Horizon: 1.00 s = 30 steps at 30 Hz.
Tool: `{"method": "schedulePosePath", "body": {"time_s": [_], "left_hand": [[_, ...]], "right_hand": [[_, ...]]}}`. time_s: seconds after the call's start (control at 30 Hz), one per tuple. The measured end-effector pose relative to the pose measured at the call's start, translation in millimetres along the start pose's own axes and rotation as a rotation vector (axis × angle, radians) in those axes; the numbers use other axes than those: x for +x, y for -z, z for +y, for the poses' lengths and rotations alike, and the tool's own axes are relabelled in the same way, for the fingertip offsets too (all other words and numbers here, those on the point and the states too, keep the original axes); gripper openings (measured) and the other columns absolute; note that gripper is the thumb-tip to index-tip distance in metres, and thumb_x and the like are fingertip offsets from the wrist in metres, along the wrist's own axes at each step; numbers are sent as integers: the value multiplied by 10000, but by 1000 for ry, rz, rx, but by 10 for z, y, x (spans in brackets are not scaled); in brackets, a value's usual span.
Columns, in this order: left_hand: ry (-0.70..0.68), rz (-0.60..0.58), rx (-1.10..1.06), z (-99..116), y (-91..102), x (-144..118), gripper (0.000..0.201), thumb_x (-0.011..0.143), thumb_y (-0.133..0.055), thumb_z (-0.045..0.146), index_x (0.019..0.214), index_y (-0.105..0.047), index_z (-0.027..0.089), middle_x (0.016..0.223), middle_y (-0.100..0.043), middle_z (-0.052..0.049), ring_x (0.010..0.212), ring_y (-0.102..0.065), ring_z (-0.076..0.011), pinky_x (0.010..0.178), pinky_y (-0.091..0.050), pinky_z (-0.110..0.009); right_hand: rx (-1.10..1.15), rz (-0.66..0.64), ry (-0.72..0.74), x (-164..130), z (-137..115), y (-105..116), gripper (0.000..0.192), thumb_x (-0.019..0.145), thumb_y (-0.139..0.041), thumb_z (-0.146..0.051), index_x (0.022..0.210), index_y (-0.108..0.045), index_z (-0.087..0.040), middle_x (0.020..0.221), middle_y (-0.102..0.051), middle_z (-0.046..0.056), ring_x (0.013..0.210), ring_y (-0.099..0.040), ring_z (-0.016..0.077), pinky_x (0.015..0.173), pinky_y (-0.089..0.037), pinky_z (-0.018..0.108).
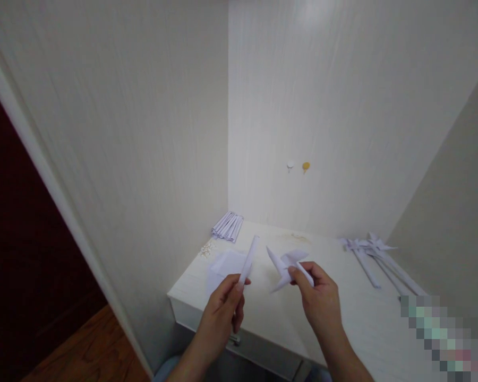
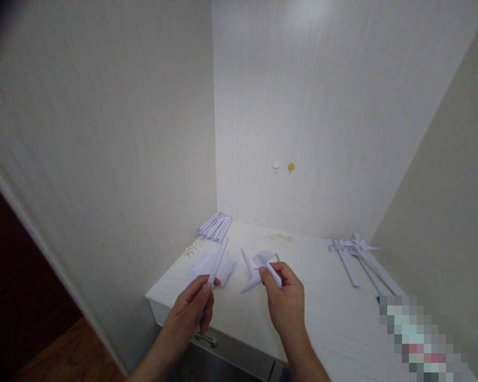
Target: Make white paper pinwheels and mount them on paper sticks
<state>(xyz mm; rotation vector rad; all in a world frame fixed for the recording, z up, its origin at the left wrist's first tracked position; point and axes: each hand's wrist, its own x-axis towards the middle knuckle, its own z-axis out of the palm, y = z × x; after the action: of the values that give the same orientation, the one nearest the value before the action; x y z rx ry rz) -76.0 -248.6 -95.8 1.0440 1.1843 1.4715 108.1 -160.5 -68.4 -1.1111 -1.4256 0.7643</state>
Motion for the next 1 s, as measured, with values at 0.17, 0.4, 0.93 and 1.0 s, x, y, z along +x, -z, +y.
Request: {"method": "schedulePosePath", "body": {"time_s": [0.17, 0.4, 0.93, 1.0], "left_hand": [[36, -19, -42, 37, -6, -172, 480, 792, -675, 684, 858, -518, 235, 614, -511, 77, 401, -428, -70, 382, -325, -187], [-39, -8, -10, -61, -44, -260, 587, 914, -512, 712, 1175, -613, 196, 575, -291, 107, 460, -223, -76, 418, -180, -198], [-102, 39, 37, -7, -153, -365, 553, 942, -501, 683, 1087, -644, 168, 612, -351, 79, 554, -297, -100, 515, -258, -227], [-139, 45, 78, -14, -160, -369, 509, 953, -517, 649, 1045, -650, 166, 608, -386, 71, 565, -346, -103, 538, -300, -231]], "right_hand": [[16, 6, 50, -107, -217, 9, 289, 756, -667, -489, 678, -639, -212, 630, -615, 12, 603, -541, 190, 559, -436, 279], [-15, 68, 131, -243, -396, 14, 292, 766, -700, -470, 674, -665, -195, 570, -567, -18, 511, -471, 153, 477, -375, 252], [-32, 155, 231, -372, -407, 81, 220, 798, -735, -392, 713, -689, -195, 578, -597, -27, 491, -496, 133, 456, -385, 224], [-35, 156, 233, -372, -387, 78, 216, 802, -737, -389, 718, -689, -196, 576, -596, -30, 490, -500, 131, 455, -386, 223]]}}
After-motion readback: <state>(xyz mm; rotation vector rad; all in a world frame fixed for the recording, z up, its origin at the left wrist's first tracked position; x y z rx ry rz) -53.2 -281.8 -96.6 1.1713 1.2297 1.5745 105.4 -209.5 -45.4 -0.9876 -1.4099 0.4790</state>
